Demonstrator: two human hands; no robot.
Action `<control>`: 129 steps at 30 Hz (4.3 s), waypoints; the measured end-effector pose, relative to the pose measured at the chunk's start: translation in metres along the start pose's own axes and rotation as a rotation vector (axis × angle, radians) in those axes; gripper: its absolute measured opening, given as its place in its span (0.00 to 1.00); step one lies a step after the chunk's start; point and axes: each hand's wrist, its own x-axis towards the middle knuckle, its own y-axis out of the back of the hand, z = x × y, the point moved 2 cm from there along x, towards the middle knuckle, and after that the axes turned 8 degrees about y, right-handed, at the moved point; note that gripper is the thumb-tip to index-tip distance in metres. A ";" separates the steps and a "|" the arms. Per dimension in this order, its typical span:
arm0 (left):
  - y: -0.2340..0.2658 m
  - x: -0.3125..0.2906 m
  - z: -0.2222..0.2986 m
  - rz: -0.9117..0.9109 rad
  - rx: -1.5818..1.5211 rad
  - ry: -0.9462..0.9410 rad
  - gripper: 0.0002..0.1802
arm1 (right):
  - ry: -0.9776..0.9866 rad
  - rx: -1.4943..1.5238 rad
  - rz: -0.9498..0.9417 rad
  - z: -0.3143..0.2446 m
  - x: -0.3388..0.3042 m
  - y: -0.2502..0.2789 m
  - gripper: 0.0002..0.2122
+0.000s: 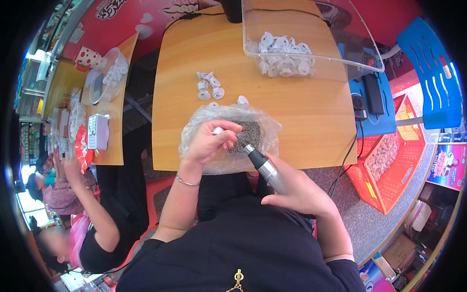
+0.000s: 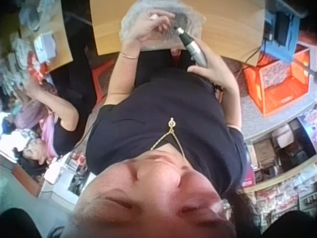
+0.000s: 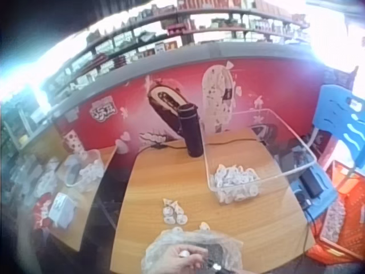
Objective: The person processes plastic parts by holding each piece by hand, deburring it with an electric rotary tool, and placing finished parts into a plastic container.
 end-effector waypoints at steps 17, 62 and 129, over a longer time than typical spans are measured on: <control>-0.011 -0.010 -0.006 -0.194 -0.620 -0.126 0.12 | -0.056 0.200 -0.017 -0.009 -0.007 -0.002 0.41; -0.012 -0.003 -0.015 -0.304 -0.673 -0.180 0.10 | -0.056 0.115 -0.045 -0.006 0.000 -0.006 0.42; -0.027 -0.001 -0.012 -0.189 -0.637 -0.215 0.16 | -0.063 0.116 -0.030 0.000 0.000 -0.003 0.40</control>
